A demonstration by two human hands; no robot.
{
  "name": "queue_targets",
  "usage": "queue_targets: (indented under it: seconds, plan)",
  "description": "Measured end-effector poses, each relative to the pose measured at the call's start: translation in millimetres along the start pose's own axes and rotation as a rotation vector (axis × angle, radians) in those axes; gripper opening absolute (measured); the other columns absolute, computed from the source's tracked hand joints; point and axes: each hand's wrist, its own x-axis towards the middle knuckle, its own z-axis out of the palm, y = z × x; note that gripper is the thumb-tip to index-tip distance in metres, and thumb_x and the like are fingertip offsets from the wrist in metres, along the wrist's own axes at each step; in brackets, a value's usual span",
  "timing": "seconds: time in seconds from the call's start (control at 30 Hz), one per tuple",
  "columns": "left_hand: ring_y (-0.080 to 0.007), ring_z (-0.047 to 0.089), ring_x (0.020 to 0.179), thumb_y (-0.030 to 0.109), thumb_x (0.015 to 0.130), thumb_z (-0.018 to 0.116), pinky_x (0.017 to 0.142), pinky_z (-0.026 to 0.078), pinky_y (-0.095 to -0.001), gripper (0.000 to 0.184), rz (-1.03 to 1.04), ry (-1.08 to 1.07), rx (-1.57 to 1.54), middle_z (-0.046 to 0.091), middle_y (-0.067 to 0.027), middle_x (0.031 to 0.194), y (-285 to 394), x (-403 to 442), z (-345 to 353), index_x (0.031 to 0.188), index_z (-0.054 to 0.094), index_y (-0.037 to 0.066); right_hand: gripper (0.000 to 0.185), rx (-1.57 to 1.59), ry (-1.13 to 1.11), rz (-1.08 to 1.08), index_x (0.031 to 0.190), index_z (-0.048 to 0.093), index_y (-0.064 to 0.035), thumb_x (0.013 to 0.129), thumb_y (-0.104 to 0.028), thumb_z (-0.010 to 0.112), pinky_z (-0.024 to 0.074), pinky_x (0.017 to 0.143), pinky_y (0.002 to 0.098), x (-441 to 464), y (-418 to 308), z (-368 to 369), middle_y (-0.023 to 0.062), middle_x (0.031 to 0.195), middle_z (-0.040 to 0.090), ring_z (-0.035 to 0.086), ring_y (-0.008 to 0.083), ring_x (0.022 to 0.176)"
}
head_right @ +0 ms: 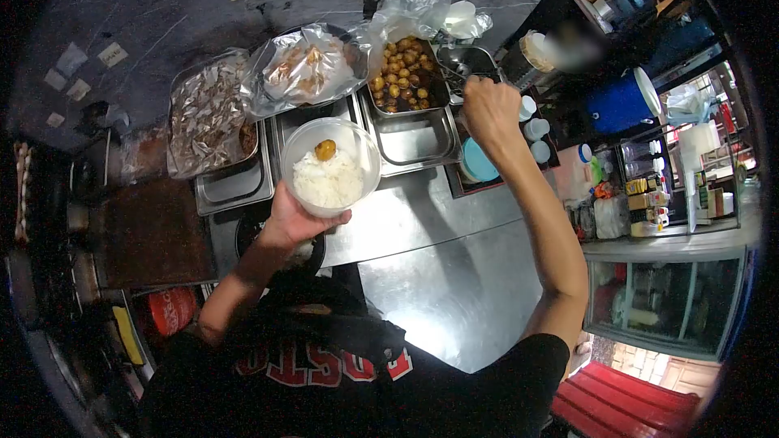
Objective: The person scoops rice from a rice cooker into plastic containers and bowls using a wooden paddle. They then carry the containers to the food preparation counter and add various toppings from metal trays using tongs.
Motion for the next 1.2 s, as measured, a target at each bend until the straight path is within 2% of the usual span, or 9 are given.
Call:
queue_targets:
  seconds: [0.1,0.23,0.3,0.4,0.53,0.6,0.87,1.03,1.2]
  plan:
    - [-0.0342,0.045,0.118,0.062,0.083,0.041,0.085,0.040,-0.0568,0.064,-0.007,-0.011,-0.034,0.045,-0.0102,0.133,0,1,-4,0.131,0.045,0.019,0.013,0.011,0.038,-0.005,0.080,0.062,-0.0037,0.070,-0.012,0.060,0.0511,0.054,0.0432,-1,1,-3,0.0175,0.070,0.064,0.065,0.0340,0.066]
    - [-0.0342,0.041,0.120,0.063,0.083,0.039,0.087,0.038,-0.0572,0.065,-0.002,-0.043,-0.051,0.041,-0.0100,0.137,2,3,-10,0.133,0.041,0.021,0.022,0.087,0.089,0.003,0.095,0.066,-0.0102,0.074,-0.016,0.060,0.0509,0.060,0.0437,-26,11,-64,0.0171,0.072,0.064,0.064,0.0327,0.069]
    - [-0.0345,0.040,0.121,0.063,0.084,0.039,0.087,0.038,-0.0574,0.066,0.011,-0.039,-0.061,0.040,-0.0102,0.137,3,3,-11,0.133,0.041,0.021,0.026,0.236,0.061,-0.008,0.099,0.067,-0.0094,0.074,-0.017,0.064,0.0494,0.062,0.0412,-44,14,-102,0.0188,0.074,0.064,0.063,0.0341,0.068]
    - [-0.0346,0.039,0.121,0.063,0.083,0.039,0.088,0.037,-0.0576,0.066,0.023,0.003,-0.061,0.039,-0.0105,0.138,1,4,-9,0.134,0.040,0.021,0.027,0.647,-0.053,0.044,0.101,0.067,-0.0066,0.074,-0.007,0.064,0.0470,0.060,0.0372,-74,8,-149,0.0163,0.075,0.065,0.063,0.0296,0.066]
    - [-0.0343,0.039,0.120,0.063,0.083,0.041,0.087,0.037,-0.0571,0.067,-0.005,0.041,-0.083,0.039,-0.0106,0.138,-2,4,-6,0.133,0.040,0.020,0.028,0.713,-0.121,-0.035,0.100,0.066,-0.0044,0.072,-0.002,0.064,0.0454,0.059,0.0361,-100,-9,-174,0.0129,0.072,0.064,0.062,0.0275,0.065]
    - [-0.0341,0.040,0.120,0.063,0.082,0.042,0.086,0.037,-0.0568,0.067,-0.019,0.037,-0.110,0.039,-0.0105,0.137,-3,4,-4,0.133,0.040,0.020,0.031,0.465,-0.138,-0.174,0.101,0.063,-0.0042,0.070,-0.003,0.065,0.0442,0.058,0.0364,-104,-23,-179,0.0103,0.069,0.061,0.061,0.0272,0.065]
    - [-0.0328,0.042,0.118,0.063,0.080,0.046,0.084,0.038,-0.0550,0.067,-0.058,0.032,-0.103,0.041,-0.0101,0.135,-5,8,-5,0.132,0.042,0.020,0.031,0.381,-0.014,-0.114,0.104,0.062,-0.0106,0.073,-0.007,0.065,0.0424,0.055,0.0392,-101,-16,-167,0.0091,0.072,0.060,0.059,0.0282,0.063]
    - [-0.0309,0.042,0.119,0.061,0.080,0.047,0.084,0.039,-0.0533,0.064,-0.063,0.010,-0.126,0.044,-0.0086,0.134,-5,7,-2,0.130,0.044,0.021,0.030,0.161,0.052,-0.010,0.104,0.064,-0.0120,0.074,-0.014,0.065,0.0484,0.060,0.0398,-62,14,-108,0.0134,0.082,0.065,0.064,0.0303,0.071]
    - [-0.0306,0.042,0.119,0.061,0.082,0.045,0.084,0.039,-0.0542,0.063,-0.077,-0.011,-0.098,0.043,-0.0087,0.135,-2,7,-5,0.131,0.044,0.021,0.031,0.248,0.008,-0.074,0.104,0.066,-0.0126,0.073,-0.016,0.065,0.0501,0.065,0.0427,-32,6,-54,0.0163,0.079,0.065,0.064,0.0312,0.073]
